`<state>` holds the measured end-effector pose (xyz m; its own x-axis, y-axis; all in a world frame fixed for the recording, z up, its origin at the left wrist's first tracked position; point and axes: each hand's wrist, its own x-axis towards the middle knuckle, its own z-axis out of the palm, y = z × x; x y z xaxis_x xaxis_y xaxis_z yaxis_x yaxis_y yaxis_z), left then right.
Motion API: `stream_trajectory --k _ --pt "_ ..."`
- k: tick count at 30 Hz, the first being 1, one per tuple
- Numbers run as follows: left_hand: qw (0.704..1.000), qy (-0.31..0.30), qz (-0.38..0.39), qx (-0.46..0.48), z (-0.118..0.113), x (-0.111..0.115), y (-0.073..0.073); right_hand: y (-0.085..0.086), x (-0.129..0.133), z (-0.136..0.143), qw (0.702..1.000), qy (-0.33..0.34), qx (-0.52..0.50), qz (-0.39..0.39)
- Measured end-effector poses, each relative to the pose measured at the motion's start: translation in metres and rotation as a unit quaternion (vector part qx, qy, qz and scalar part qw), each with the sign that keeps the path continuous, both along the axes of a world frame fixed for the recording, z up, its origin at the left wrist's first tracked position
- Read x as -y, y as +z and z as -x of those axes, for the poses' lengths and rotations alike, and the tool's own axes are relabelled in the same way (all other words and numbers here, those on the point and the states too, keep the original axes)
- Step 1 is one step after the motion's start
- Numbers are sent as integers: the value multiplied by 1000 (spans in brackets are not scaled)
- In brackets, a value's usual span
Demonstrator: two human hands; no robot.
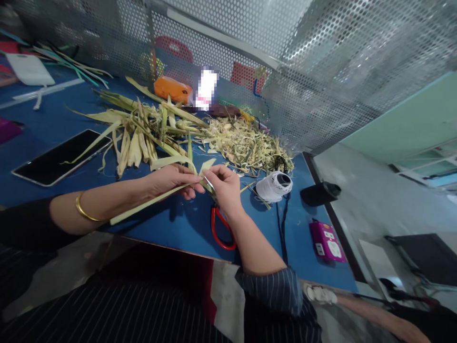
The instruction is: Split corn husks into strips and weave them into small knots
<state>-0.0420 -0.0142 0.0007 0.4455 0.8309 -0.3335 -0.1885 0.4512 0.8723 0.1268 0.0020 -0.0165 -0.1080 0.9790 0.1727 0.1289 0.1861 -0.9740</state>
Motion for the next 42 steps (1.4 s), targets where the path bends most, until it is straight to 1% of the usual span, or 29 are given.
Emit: stream_trajectory --k 2,3,5,7,8,9,11,12,14,15,16,17,18,19,20,22,23,24,25,26,28,31,33,35,37,39,40,41,42 --pt "1000 19 24 -2 -1 -2 -2 -2 -1 0 999 -25 42 -3" --pt "999 35 34 1 -1 -4 -3 -2 0 -1 996 -45 74 -23" --pt "996 73 41 12 -1 -7 -4 1 3 -3 978 -89 147 -118" --pt "993 107 38 27 -2 -9 -5 6 10 -4 940 -87 211 -252" --pt "992 120 33 36 -2 -9 -5 9 14 -3 920 -42 242 -306" --pt "990 133 31 44 -2 -9 -6 10 18 -1 895 29 278 -348" --pt "986 152 33 61 -2 -8 -7 10 25 5 820 173 363 -408" --pt "985 158 37 66 -2 -8 -7 9 27 9 777 218 402 -433" --pt "984 161 42 72 -1 -8 -8 5 28 14 709 251 463 -469" --pt "984 160 41 73 0 -9 -9 4 28 15 688 249 483 -481" --pt "983 160 38 75 1 -10 -9 3 27 15 677 244 494 -488" --pt "984 161 32 76 2 -10 -8 2 27 14 678 237 493 -491" --pt "984 162 21 72 3 -10 -8 3 27 13 693 226 479 -489" --pt "985 164 3 59 3 -10 -7 4 28 11 721 206 451 -484" --pt "986 162 -22 39 3 -9 -6 6 28 9 761 171 414 -470" --pt "986 142 -88 -21 1 -5 -4 11 29 5 845 62 331 -415" --pt "983 124 -121 -54 -1 -2 -3 13 28 4 876 10 299 -379" --pt "980 103 -149 -84 -3 1 -2 16 27 4 897 -27 277 -343" --pt "976 77 -172 -109 -5 5 -2 17 26 4 912 -40 265 -310" --pt "972 53 -187 -133 -7 8 -2 19 24 4 923 -32 260 -280" --pt "964 13 -200 -174 -11 12 -2 20 22 5 939 12 250 -234" --pt "965 -20 -187 -183 -14 14 -2 22 25 6 956 29 197 -215" --pt "978 -19 -142 -151 -13 11 -1 24 30 5 952 9 167 -257" --pt "990 16 -76 -115 -9 6 0 23 35 2 922 1 191 -337" --pt "994 74 -20 -76 -5 -1 0 20 38 0 860 24 272 -431" --pt "997 76 5 -7 1 -7 -2 15 37 0 782 70 361 -503" --pt "997 74 9 19 3 -10 -3 12 36 1 751 90 393 -524" --pt "997 65 14 45 5 -13 -4 8 34 2 730 104 415 -533" --pt "996 59 18 65 7 -15 -5 6 33 3 721 112 431 -531"
